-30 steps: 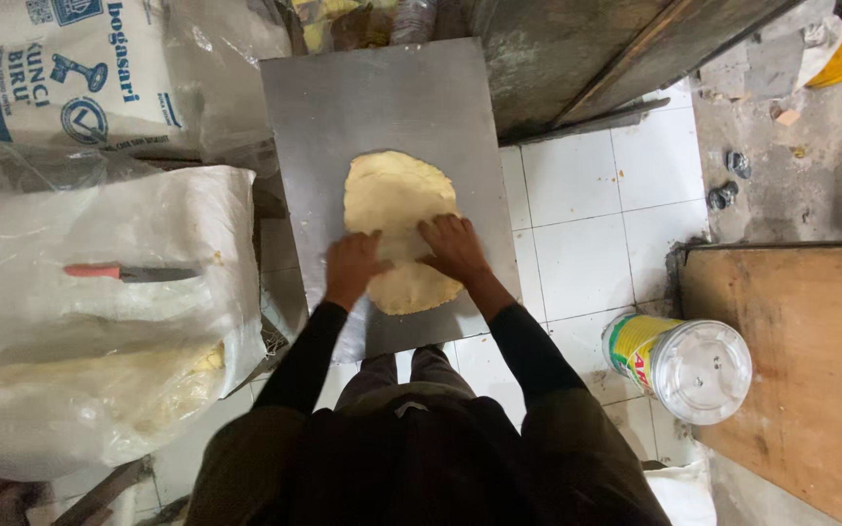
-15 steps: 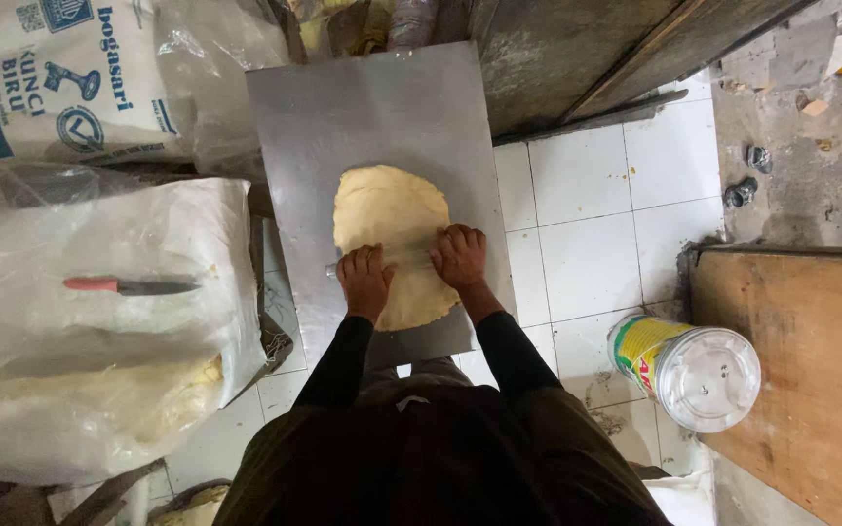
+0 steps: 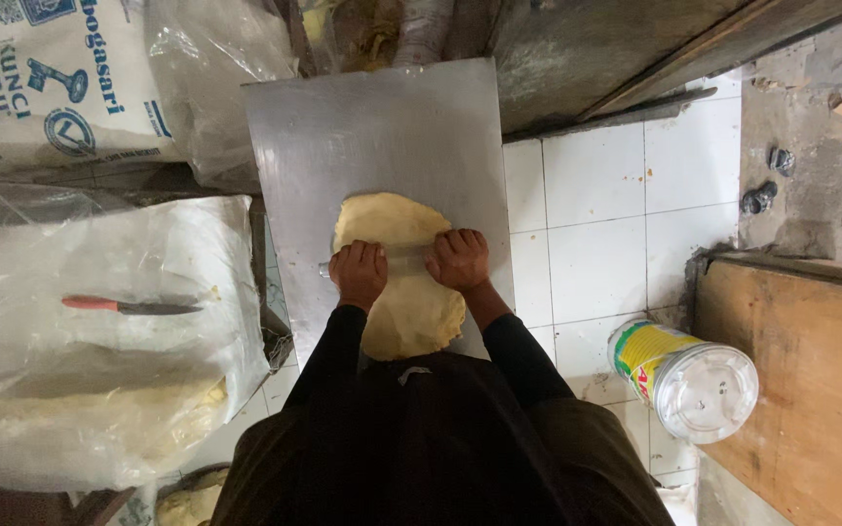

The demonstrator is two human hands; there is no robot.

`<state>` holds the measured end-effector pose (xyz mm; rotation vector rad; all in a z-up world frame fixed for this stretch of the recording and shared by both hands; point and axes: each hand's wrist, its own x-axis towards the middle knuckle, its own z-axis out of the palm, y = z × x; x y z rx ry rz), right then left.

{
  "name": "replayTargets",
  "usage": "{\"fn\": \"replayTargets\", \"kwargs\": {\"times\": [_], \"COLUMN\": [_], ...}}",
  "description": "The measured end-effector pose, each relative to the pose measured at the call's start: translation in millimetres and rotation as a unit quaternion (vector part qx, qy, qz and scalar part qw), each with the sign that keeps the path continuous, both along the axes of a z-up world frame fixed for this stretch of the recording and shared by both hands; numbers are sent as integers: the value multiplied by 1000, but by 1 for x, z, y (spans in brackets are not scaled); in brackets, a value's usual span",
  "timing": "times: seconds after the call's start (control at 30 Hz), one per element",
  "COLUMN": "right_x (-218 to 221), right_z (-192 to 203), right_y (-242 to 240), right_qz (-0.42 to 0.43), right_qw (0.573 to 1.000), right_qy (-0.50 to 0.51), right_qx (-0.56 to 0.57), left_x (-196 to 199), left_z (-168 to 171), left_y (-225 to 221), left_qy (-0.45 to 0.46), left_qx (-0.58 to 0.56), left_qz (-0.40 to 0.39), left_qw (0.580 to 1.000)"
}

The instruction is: The person kneads a piece of dough on a metal table by hand and then rolls it out using a glass bottle.

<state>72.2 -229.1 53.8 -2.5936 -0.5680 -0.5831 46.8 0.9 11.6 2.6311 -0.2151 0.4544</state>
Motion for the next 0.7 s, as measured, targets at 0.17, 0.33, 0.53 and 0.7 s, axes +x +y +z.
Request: {"fn": "replayTargets", "kwargs": {"times": [0.17, 0.33, 0.53, 0.7], "right_x": [12, 29, 47, 74], "right_z": [-10, -16, -14, -9], "right_y": [-5, -8, -3, -3], "right_qz": [24, 11, -24, -69], "right_qw": [999, 998, 994, 978], "right_qy": [22, 69, 104, 190], "right_qx": [-7, -9, -36, -56], "left_x": [19, 39, 54, 77], "left_z": [14, 28, 28, 22], "left_y": [-1, -6, -9, -18], "left_qy": [-6, 8, 36, 17], "left_qx": [-5, 18, 55, 53], "left_qz": [-23, 7, 37, 109], "left_qw": [1000, 1000, 997, 993]}}
